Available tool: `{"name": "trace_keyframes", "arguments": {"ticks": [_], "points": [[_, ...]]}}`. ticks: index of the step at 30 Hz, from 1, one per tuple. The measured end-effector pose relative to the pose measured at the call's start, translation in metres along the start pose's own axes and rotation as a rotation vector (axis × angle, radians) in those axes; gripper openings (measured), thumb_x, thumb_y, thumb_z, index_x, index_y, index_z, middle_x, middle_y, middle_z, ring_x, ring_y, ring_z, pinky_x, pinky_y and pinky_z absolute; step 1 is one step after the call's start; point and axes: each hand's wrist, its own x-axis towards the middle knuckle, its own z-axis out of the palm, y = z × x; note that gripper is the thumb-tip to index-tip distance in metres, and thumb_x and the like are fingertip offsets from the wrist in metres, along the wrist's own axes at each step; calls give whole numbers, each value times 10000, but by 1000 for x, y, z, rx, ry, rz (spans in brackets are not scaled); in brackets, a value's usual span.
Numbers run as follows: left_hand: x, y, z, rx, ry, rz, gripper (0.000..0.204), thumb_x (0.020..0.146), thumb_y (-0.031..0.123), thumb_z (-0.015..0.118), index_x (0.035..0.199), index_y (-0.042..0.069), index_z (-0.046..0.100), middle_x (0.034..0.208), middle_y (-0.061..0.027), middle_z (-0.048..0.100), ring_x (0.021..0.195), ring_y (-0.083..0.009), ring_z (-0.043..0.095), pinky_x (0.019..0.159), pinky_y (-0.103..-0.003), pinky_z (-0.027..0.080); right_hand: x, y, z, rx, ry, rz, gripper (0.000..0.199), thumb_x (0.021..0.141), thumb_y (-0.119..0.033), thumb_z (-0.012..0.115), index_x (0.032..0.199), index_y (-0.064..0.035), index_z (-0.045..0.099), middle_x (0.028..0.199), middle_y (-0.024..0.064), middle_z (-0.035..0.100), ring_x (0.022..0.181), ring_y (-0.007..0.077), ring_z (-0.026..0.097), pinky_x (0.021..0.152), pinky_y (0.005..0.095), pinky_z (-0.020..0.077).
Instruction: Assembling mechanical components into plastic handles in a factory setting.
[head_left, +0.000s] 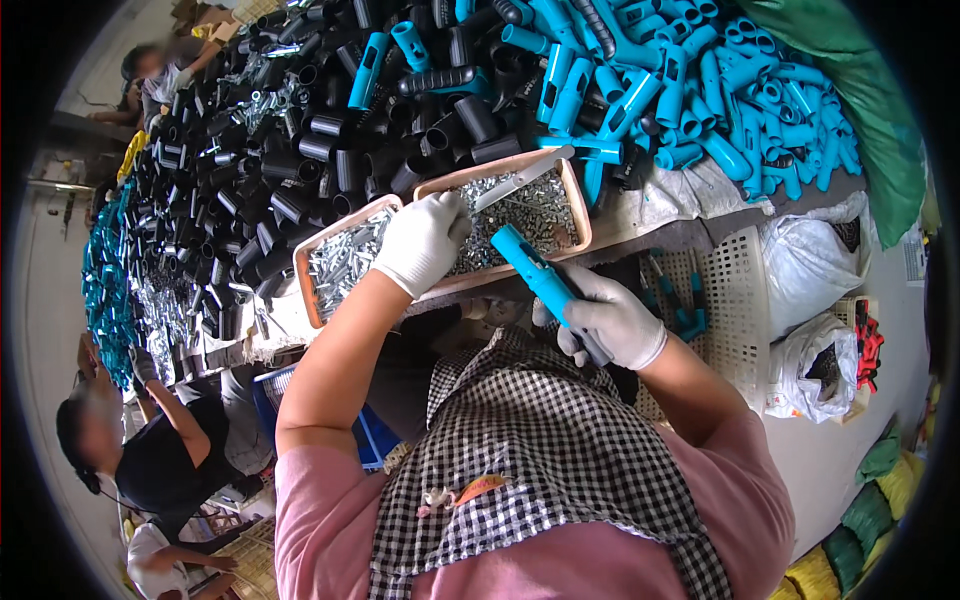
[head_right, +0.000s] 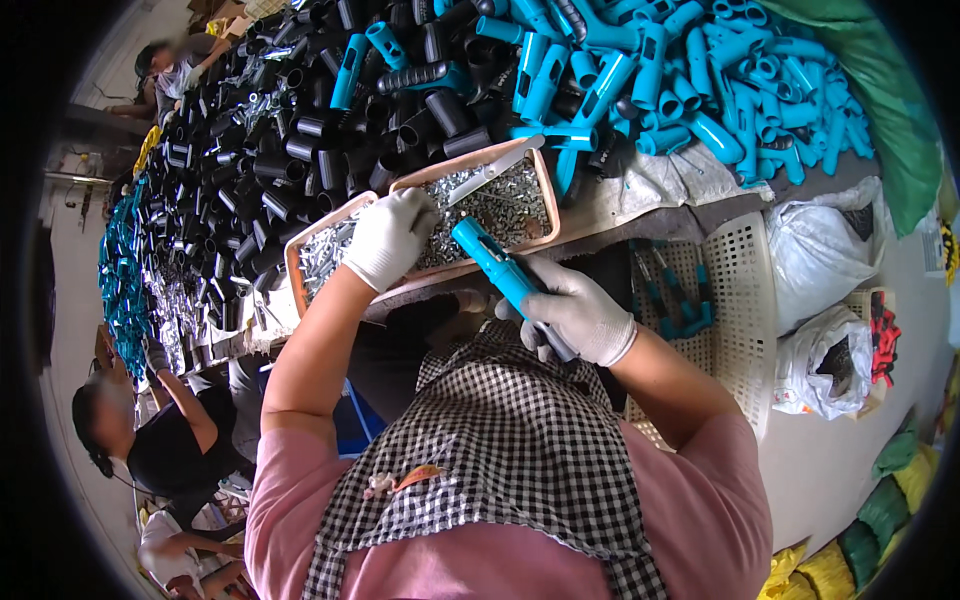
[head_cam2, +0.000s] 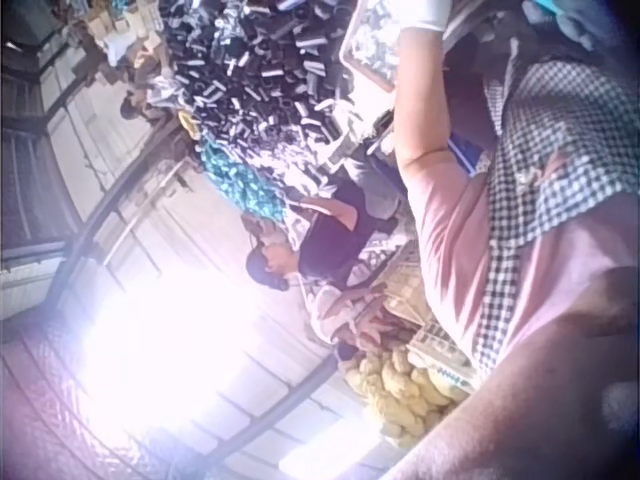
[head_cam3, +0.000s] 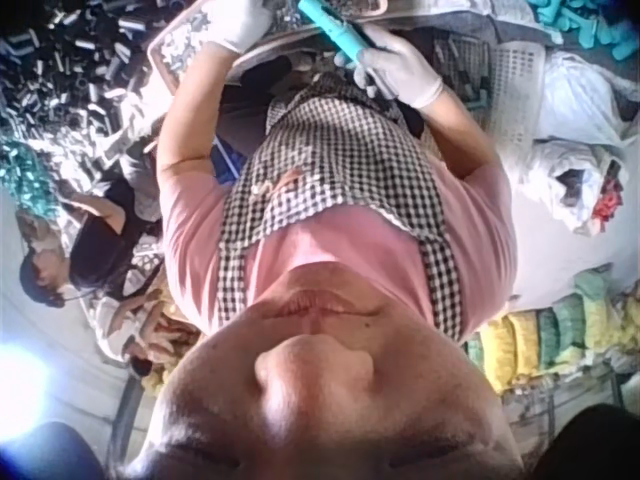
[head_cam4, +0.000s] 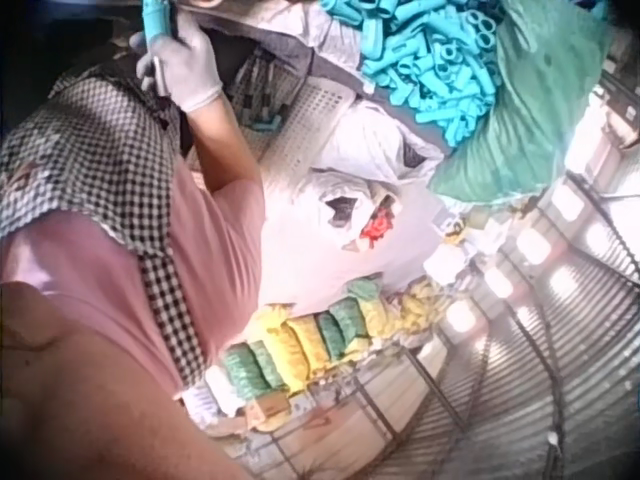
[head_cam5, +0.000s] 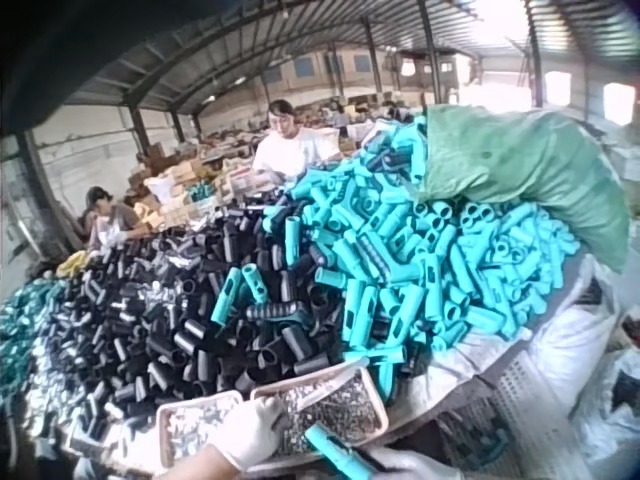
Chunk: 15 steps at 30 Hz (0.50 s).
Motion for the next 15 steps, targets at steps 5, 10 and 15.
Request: {"name": "trace_keyframes", "arguments": {"ticks": [5, 10, 15], "points": [[-8, -9, 8, -156, 71, 69, 108, 808, 61, 649, 914, 45, 658, 906, -170, 657, 831, -380, 640, 744, -438, 520, 2, 5, 6, 165, -8, 24, 465, 936, -155, 539, 1368, -52, 401, 1043, 152, 649, 647, 154, 619, 523, 275, 522], [-15, -14, 13, -248, 107, 145, 131, 804, 52, 666, 926, 61, 712, 886, -142, 658, 828, -332, 654, 742, -398, 527, -2, 9, 15, 250, -14, 44, 492, 950, -171, 518, 1410, -70, 375, 1039, 150, 646, 651, 149, 611, 513, 269, 515], [-27, 15, -3, -221, 299, 229, 102, 808, 51, 683, 904, 46, 717, 891, -119, 675, 807, -308, 658, 721, -384, 532, -2, 18, 10, 358, -13, 83, 500, 971, -221, 523, 1435, -100, 380, 1041, 142, 647, 652, 131, 599, 509, 262, 510]]}}
